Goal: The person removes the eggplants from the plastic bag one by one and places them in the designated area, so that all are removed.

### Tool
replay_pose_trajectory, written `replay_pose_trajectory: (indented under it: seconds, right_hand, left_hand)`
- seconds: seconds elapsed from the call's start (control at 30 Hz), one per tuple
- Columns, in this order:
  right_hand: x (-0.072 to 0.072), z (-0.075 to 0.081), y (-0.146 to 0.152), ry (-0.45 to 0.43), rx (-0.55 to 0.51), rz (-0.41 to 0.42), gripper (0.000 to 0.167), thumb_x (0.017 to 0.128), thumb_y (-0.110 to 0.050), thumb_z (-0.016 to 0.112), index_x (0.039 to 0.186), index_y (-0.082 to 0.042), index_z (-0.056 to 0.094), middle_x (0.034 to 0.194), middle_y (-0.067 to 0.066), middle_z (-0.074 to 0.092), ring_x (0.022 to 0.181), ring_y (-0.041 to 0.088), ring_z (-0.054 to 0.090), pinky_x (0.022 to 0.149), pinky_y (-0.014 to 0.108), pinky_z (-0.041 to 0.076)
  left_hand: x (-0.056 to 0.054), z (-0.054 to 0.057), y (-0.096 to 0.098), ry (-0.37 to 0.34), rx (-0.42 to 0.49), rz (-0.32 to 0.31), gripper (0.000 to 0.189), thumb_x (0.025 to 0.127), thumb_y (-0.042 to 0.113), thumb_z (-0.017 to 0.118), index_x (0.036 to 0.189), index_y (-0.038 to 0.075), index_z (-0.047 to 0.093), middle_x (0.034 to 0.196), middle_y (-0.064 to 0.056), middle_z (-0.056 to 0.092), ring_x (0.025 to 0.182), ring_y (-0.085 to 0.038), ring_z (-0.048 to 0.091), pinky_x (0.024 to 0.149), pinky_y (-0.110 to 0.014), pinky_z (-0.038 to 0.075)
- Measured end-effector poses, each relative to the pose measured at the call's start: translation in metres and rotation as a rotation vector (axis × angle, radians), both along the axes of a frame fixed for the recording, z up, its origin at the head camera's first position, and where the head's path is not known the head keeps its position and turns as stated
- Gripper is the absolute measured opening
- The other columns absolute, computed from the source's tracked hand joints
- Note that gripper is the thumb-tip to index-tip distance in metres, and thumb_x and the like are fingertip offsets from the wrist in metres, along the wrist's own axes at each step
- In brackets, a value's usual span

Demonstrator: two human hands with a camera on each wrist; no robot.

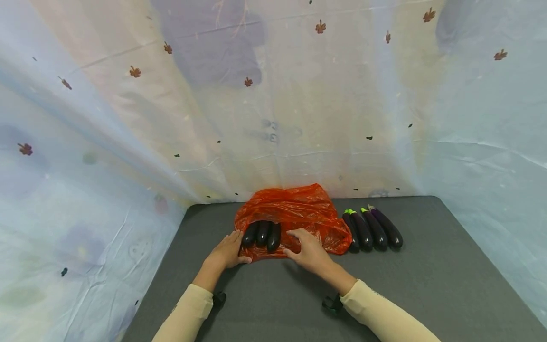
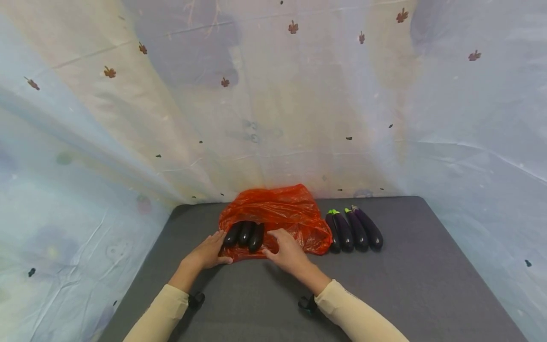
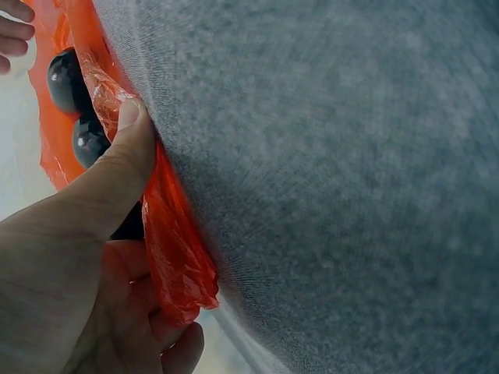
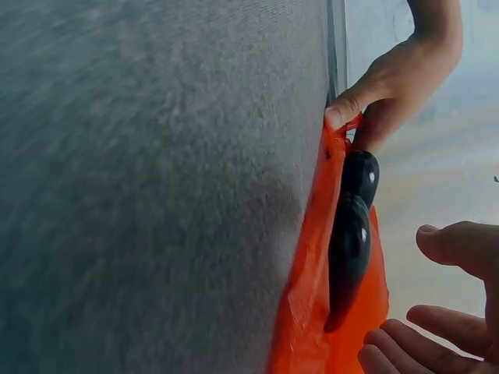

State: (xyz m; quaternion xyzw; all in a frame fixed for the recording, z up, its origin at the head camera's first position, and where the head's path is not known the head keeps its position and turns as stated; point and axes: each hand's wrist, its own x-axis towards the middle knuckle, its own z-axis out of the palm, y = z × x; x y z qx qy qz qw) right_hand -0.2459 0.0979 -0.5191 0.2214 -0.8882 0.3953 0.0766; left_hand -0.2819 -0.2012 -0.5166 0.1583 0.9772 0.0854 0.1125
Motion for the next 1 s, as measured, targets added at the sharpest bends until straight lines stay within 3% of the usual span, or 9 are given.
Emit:
replay_pose_trajectory:
  seconds: [0.1,0.4,0.7,1.0]
  right_hand:
    - [-0.004,-0.002,-0.007,0.0,0.009,0.006,0.053,0.095,-0.02,0.084,0.139,0.004,0.066,0.133,0.022,0.068,0.118,0.037,0.068,0.096,0.057,0.058]
    - [-0.012,-0.006,-0.024,-0.05,0.045,-0.003,0.061,0.095,-0.026,0.085,0.143,0.005,0.062,0.139,0.021,0.065,0.124,0.039,0.065,0.102,0.058,0.056]
    - [-0.02,-0.008,-0.038,-0.049,0.1,-0.031,0.069,0.093,-0.034,0.087,0.146,0.001,0.061,0.132,0.019,0.066,0.106,0.028,0.067,0.091,0.049,0.059]
    - [-0.022,-0.013,-0.045,-0.082,0.128,-0.051,0.075,0.093,-0.039,0.086,0.15,-0.001,0.058,0.137,0.019,0.061,0.118,0.034,0.064,0.098,0.052,0.058]
  left_hand:
    - [0.0,0.0,0.0,0.002,-0.001,0.005,0.096,0.098,0.042,0.079,0.162,-0.012,0.032,0.171,-0.031,0.03,0.161,-0.043,0.027,0.131,-0.054,0.024]
    - [-0.002,-0.002,0.001,0.001,-0.007,0.011,0.097,0.097,0.043,0.079,0.163,-0.011,0.033,0.171,-0.03,0.03,0.16,-0.043,0.028,0.131,-0.054,0.024]
    - [-0.001,-0.002,0.0,0.008,-0.008,0.008,0.096,0.097,0.042,0.079,0.162,-0.012,0.033,0.17,-0.03,0.031,0.16,-0.043,0.028,0.131,-0.054,0.025]
    - [0.0,0.0,0.001,0.001,-0.003,0.011,0.096,0.097,0.042,0.079,0.162,-0.012,0.033,0.17,-0.03,0.031,0.16,-0.043,0.028,0.131,-0.054,0.025]
